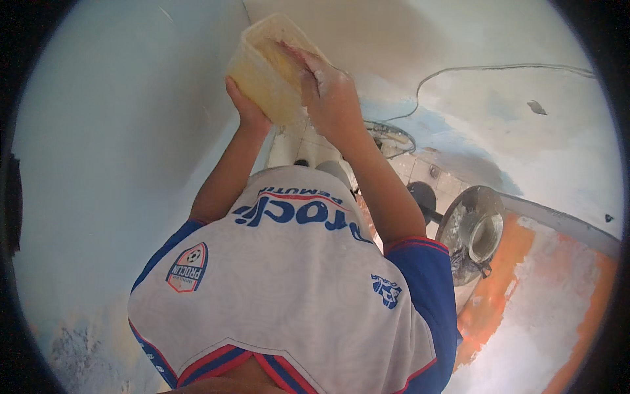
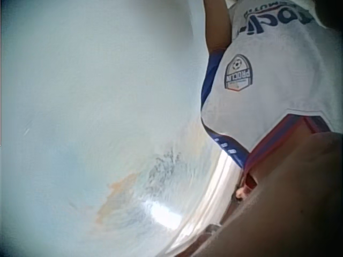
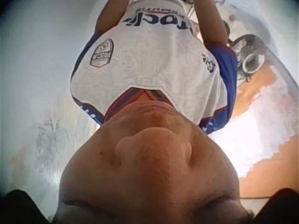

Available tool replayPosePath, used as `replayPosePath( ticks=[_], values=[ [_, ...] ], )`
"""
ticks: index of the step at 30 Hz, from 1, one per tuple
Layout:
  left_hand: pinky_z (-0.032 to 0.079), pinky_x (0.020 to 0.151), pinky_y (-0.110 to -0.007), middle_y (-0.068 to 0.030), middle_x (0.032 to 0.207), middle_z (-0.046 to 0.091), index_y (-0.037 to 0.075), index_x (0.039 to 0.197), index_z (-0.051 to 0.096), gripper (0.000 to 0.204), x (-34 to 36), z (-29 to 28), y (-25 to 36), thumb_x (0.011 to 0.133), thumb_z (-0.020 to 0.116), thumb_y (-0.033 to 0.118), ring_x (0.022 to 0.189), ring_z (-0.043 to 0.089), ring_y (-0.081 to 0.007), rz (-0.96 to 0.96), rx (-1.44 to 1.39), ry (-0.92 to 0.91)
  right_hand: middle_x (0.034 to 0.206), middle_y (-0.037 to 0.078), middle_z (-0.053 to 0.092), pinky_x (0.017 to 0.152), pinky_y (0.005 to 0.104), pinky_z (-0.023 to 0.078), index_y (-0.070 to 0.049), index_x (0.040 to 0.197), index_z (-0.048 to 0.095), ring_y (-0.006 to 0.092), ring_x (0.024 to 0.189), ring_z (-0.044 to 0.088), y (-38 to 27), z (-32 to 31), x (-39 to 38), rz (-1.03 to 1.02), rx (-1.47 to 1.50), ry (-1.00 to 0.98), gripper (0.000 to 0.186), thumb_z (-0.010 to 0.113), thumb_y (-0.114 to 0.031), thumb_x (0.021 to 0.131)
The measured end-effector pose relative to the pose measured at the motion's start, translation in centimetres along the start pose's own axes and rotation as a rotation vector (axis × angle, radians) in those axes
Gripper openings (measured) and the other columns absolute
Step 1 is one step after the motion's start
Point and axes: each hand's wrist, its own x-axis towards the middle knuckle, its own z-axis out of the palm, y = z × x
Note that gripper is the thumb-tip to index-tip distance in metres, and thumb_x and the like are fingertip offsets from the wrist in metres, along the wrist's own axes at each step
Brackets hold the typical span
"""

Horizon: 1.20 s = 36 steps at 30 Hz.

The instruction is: The person mixes plaster in a container and applies it to a wall using a putty knife.

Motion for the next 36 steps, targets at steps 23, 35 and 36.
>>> replayPosePath(
  ticks=[23, 35, 36],
  values=[
    [0.044, 0.116, -0.048, -0.0061, 0.156, 0.049, 0.021, 0.157, 0.040, 0.092, -6.6, 5.1, -6.3, 0.095, 0.019, 0.085, 0.142, 0.049, -0.0297, 0.095, -0.025, 0.028, 0.119, 0.010, 0.069, 0.098, 0.0299, 0.049, 0.005, 0.140, 0.056, 0.0160, 0.108, 0.064, 0.4, -13.3, -8.1, 0.182, 0.456, 0.141, 0.040, 0.057, -0.006, 0.101],
    [0.048, 0.112, -0.048, -0.0083, 0.153, 0.051, 0.017, 0.156, 0.041, 0.098, -7.5, 5.3, -7.7, 0.092, 0.020, 0.089, 0.138, 0.052, -0.0297, 0.050, -0.261, -0.377, 0.110, 0.013, 0.074, 0.086, 0.0271, 0.054, -0.002, 0.144, 0.056, 0.0126, 0.096, 0.068, -1.5, -20.2, -13.5, 0.287, 0.345, -0.093, 0.049, 0.056, -0.002, 0.095],
    [0.048, 0.112, -0.048, -0.0084, 0.152, 0.051, 0.017, 0.156, 0.041, 0.098, -7.5, 5.4, -7.7, 0.092, 0.020, 0.089, 0.137, 0.052, -0.0296, 0.059, -0.239, -0.368, 0.112, 0.014, 0.074, 0.087, 0.0272, 0.054, -0.002, 0.144, 0.056, 0.0123, 0.097, 0.067, -1.2, -20.4, -14.0, 0.301, 0.353, -0.162, 0.049, 0.056, -0.001, 0.094]
  ],
)
